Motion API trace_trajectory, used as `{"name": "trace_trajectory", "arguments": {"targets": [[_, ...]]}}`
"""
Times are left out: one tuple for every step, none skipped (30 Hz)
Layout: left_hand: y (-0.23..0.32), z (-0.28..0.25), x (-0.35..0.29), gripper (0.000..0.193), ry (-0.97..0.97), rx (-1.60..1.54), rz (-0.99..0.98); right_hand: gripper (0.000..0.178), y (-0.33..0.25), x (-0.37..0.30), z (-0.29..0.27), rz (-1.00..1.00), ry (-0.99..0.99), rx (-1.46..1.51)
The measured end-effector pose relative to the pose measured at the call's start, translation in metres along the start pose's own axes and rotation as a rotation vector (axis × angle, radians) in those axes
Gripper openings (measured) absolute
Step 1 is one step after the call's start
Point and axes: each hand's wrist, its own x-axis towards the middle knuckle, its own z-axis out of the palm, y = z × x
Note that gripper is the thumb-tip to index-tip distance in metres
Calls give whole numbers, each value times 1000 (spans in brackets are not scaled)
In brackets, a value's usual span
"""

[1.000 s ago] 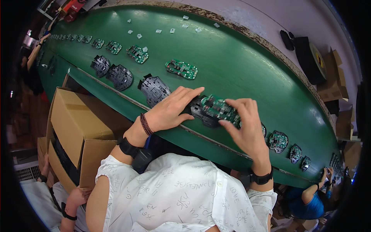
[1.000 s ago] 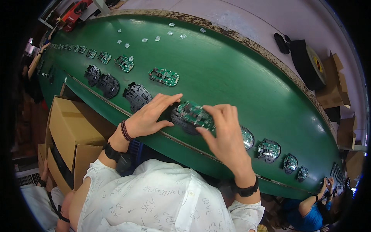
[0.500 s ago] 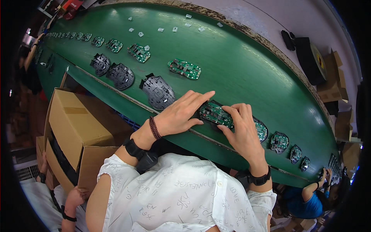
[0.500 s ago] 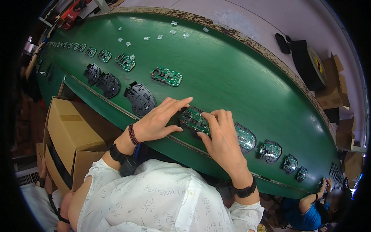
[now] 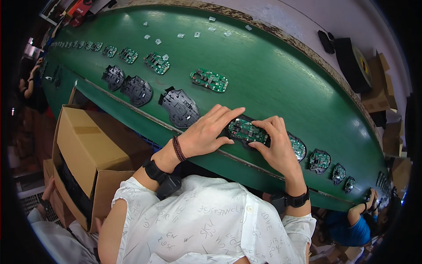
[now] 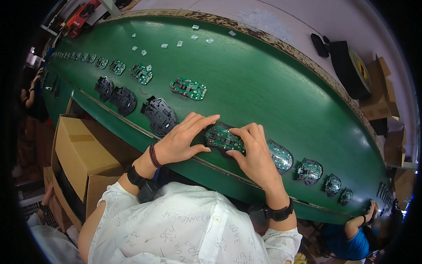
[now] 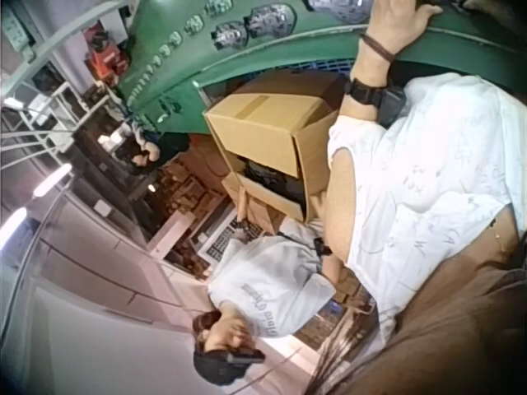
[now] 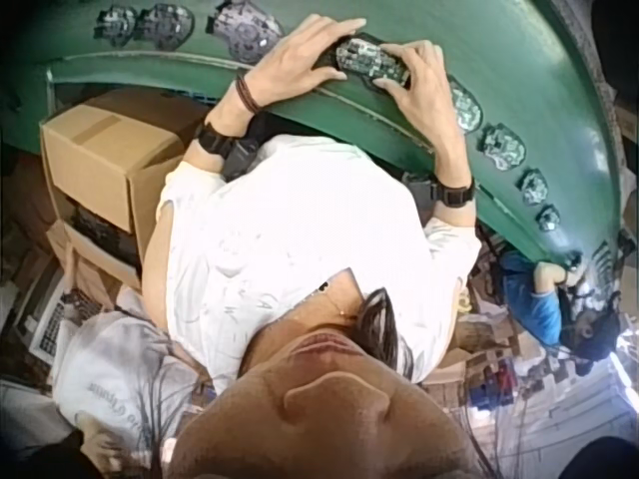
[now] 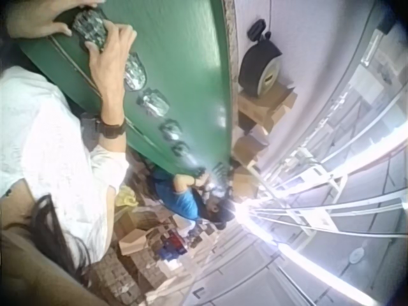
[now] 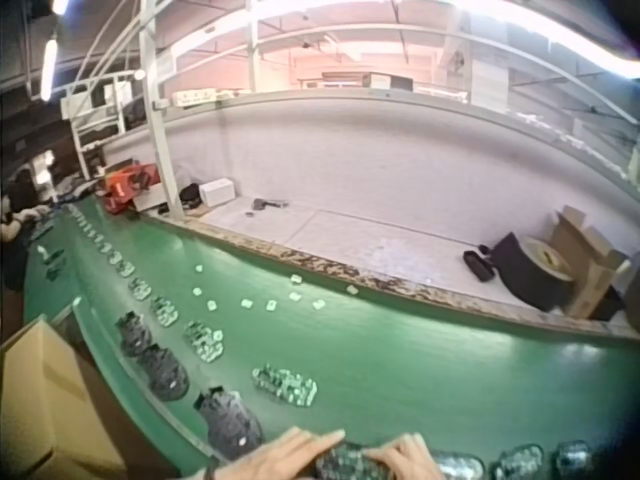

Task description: Manually assemble components into plastic electronic housings on a factory assembly line.

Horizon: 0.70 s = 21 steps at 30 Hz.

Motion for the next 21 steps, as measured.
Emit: {"name": "trace_trajectory", "arguments": {"targets": [[0, 0, 0, 81, 2, 3, 4, 48, 1, 0, -1, 27, -11, 10], [0, 1, 0, 80, 4, 6, 9, 48, 1, 0, -2, 33, -6, 9], [0, 1, 0, 80, -2, 3, 14, 48, 1, 0, -3, 40, -16, 9], [0, 0, 1, 79, -23, 5, -2, 48, 1, 1, -4, 50, -22, 10], [0, 0, 2, 77, -46, 7, -18, 48, 2, 0, -4, 60, -14, 10], [0, 0, 3, 77, -56, 2, -9, 48, 3, 0, -3, 50, 4, 11], [0, -1, 3, 74, -48, -1, 5, 48, 3, 0, -2, 41, 20, 11], [1, -1, 5, 72, -40, -5, 21, 48, 3, -1, -2, 53, 28, 8], [3, 0, 9, 72, -50, -12, 30, 49, 3, -2, -1, 33, 40, 6], [5, 1, 12, 67, -33, -9, 43, 50, 3, -2, 0, 7, 47, 8], [7, 4, 15, 63, -16, -6, 56, 50, 3, -2, 0, 14, 51, 7], [6, 9, 17, 63, -21, -10, 61, 53, 3, -1, 0, 7, 47, -18], [4, 16, 20, 59, -41, -4, 60, 56, 2, -1, 0, 1, 44, -46], [1, 20, 21, 55, -59, 2, 59, 56, 0, -3, -1, 7, 49, -49], [1, 21, 21, 55, -62, 0, 65, 59, -3, -5, -3, 8, 56, -76], [0, 23, 20, 52, -71, -23, 44, 63, -4, -8, -5, 9, 60, -100], [-1, 25, 20, 50, -80, -44, 22, 63, -3, -11, -6, 12, 62, -100], [0, 27, 20, 50, -82, -44, 23, 66, -2, -15, -8, -2, 44, -134], [1, 29, 21, 51, -79, -60, 21, 70, -2, -18, -9, -12, 32, -171], [2, 30, 23, 51, -76, -76, 19, 70, -1, -21, -9, -6, 41, -170], [4, 30, 26, 51, -86, -75, 26, 73, 1, -23, -9, -2, 50, -172]]}}
